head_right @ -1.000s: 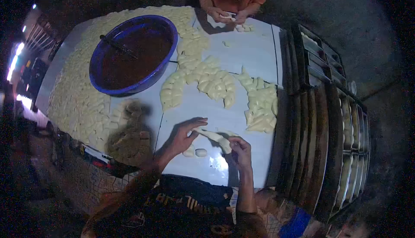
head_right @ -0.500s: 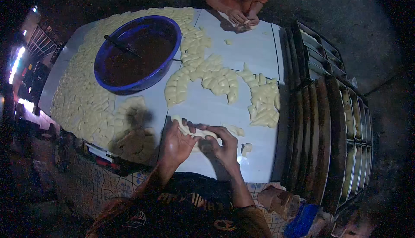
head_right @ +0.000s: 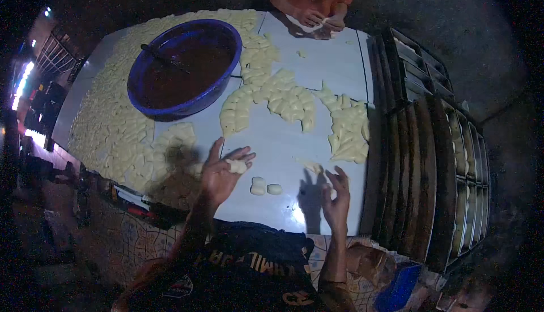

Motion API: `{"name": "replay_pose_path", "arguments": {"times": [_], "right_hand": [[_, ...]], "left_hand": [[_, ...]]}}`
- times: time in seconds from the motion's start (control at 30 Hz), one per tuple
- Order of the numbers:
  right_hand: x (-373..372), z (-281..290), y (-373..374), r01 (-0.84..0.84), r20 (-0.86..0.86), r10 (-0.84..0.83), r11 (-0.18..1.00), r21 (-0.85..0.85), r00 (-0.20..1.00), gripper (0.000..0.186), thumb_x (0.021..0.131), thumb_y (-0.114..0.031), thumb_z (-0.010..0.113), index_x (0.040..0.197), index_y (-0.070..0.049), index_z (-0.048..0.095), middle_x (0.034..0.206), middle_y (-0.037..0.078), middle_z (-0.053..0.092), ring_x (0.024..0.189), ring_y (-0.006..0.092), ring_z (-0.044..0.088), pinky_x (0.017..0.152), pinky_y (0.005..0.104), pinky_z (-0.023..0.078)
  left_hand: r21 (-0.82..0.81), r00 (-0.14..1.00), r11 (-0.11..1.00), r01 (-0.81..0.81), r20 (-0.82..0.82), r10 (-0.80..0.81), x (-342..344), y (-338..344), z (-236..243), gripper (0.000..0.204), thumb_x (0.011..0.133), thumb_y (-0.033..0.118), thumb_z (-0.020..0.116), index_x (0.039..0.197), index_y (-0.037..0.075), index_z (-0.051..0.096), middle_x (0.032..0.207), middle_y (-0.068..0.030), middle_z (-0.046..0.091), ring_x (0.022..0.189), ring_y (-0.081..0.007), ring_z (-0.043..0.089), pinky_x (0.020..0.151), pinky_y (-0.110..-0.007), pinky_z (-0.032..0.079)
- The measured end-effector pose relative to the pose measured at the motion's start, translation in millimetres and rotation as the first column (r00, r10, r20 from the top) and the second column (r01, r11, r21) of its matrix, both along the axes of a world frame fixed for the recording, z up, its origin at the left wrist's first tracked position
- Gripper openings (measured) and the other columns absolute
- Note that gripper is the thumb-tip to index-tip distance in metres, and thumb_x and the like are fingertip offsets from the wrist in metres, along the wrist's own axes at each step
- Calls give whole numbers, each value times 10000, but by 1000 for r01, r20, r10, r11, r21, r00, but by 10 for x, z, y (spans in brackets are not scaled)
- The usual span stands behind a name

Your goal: The person fills pieces of dough with chocolate filling from a bowl and shapes them by hand. The person places the shaped dough buns into baking tins and lifts the baking tin rack.

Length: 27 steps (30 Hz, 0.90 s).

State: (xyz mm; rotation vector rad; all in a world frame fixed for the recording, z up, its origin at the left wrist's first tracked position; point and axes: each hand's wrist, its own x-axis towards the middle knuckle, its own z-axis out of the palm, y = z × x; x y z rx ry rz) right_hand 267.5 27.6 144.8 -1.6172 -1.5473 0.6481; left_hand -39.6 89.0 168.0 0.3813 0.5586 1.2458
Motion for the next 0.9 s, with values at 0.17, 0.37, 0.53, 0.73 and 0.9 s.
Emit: {"name": "replay_pose_path", "arguments": {"times": [0.17, 0.37, 0.53, 0.73, 0.9], "right_hand": [[-1109, 597, 173, -571, -28, 583, 803, 172, 812, 464, 809, 35, 617, 1262, -50, 567, 1302, 159, 506, 1124, 298, 538, 887, 332, 481], [-1195, 396, 285, -97, -718, 43, 995, -35, 695, 258, 886, -42, 617, 1134, 27, 590, 1045, 92, 620, 911, 141, 617, 771, 258, 530], [-1496, 507, 300, -174, -616, 130, 985, -11, 777, 363, 884, -33, 625, 1228, 49, 541, 1075, 76, 569, 927, 134, 586, 811, 253, 503], [-1623, 543, 311, -191, -430, 163, 981, -21, 888, 254, 925, -175, 595, 1072, 21, 661, 1070, 81, 486, 898, 162, 558, 718, 242, 524], [-1649, 657, 331, -355, -464, 331, 934, 38, 822, 256, 925, -144, 578, 1121, 10, 639, 1022, 63, 448, 813, 116, 515, 612, 226, 468]], "left_hand": [[-163, 936, 936, 313, 221, -275, 265, -182, -198, 699, 887, 12, 464, 1443, 294, 148, 1246, -193, 510, 1136, -307, 521, 969, -495, 408], [154, 970, 978, 138, -219, -103, 180, -333, 114, 494, 917, 103, 540, 1394, 155, 420, 1334, -129, 495, 1158, -251, 521, 981, -413, 408], [277, 724, 960, -46, -653, 223, 318, -463, 146, 326, 860, 91, 672, 1169, -4, 633, 1219, -109, 596, 1048, -155, 581, 882, -268, 464], [352, 614, 932, -90, -717, 330, 178, -432, -25, 97, 856, 9, 659, 932, -49, 679, 1012, -71, 649, 888, -105, 592, 777, -235, 484], [194, 765, 943, -271, -551, 333, 124, -422, -34, 215, 870, 20, 646, 1080, -25, 632, 1033, -61, 648, 911, -97, 590, 808, -241, 469]]}}
